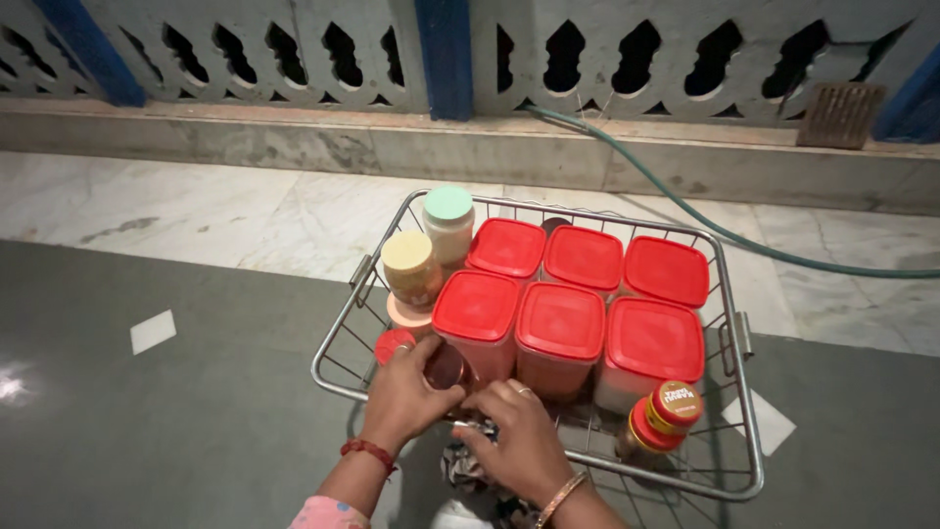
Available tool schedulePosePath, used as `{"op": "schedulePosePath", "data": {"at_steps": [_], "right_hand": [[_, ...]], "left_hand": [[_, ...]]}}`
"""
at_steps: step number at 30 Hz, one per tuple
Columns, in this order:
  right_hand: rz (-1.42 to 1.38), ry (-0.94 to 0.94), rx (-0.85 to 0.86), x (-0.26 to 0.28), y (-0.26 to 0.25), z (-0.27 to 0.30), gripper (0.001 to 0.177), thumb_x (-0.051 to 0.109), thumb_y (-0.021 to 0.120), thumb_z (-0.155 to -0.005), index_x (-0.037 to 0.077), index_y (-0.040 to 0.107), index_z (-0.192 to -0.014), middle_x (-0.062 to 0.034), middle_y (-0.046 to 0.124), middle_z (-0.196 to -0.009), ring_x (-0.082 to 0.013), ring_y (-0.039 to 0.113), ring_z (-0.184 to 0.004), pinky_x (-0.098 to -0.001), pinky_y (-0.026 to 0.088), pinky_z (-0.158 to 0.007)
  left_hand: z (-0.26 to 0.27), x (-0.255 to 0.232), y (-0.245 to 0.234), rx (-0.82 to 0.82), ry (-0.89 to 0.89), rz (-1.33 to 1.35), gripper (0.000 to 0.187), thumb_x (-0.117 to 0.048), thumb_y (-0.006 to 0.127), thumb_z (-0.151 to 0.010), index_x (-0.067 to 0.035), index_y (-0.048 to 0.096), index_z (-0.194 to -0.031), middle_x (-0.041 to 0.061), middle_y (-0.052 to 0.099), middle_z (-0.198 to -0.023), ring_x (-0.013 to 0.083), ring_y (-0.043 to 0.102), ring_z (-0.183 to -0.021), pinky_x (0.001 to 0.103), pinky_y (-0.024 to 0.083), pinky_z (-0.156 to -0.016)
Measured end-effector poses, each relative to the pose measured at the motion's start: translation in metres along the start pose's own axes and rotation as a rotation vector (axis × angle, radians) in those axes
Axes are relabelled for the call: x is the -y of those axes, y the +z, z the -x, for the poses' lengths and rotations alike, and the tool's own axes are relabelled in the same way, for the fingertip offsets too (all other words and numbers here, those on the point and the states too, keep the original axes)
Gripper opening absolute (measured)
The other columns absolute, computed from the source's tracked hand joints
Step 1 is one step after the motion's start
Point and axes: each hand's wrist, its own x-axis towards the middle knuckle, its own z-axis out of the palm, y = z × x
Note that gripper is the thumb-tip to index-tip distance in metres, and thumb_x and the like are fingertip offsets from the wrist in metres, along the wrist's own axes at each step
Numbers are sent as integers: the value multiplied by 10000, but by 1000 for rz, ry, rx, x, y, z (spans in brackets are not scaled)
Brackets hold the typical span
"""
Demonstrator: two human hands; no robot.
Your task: The person sits on the floor and organizes various plastic containers with red, green, and beige lids into a metal wire basket. They pick up each container, wipe it with a cloth, and place it into the basket, arranging them neatly.
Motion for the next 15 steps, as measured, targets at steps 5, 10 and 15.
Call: {"op": "schedulePosePath", "data": {"at_steps": [5,10,15], "right_hand": [[-37,-21,139,0,6,-8,321,277,783,-799,51,672,-998,-153,662,-970,-379,618,-981,-460,492,-857],[-73,219,86,-7,19,-9,562,254,747,-732,53,570,-1226,-151,678,-1116,-356,642,-1100,-448,497,-956],[-30,261,185,-31,30,-15,705,224,758,-717,54,539,-1366,-191,623,-1292,-383,594,-1193,-450,474,-997]], "left_hand": [[-1,-3,1,16,-44,-46,773,-414,865,-558,-153,661,-1256,186,683,-1071,386,686,-1003,466,559,-856],[-4,-8,2,-34,-94,-92,799,-425,856,-600,-175,619,-1321,226,668,-1078,422,679,-989,505,556,-833],[-7,-7,8,-21,-151,-178,630,-403,876,-598,-143,671,-1135,211,682,-1056,408,694,-967,495,573,-834]]}}
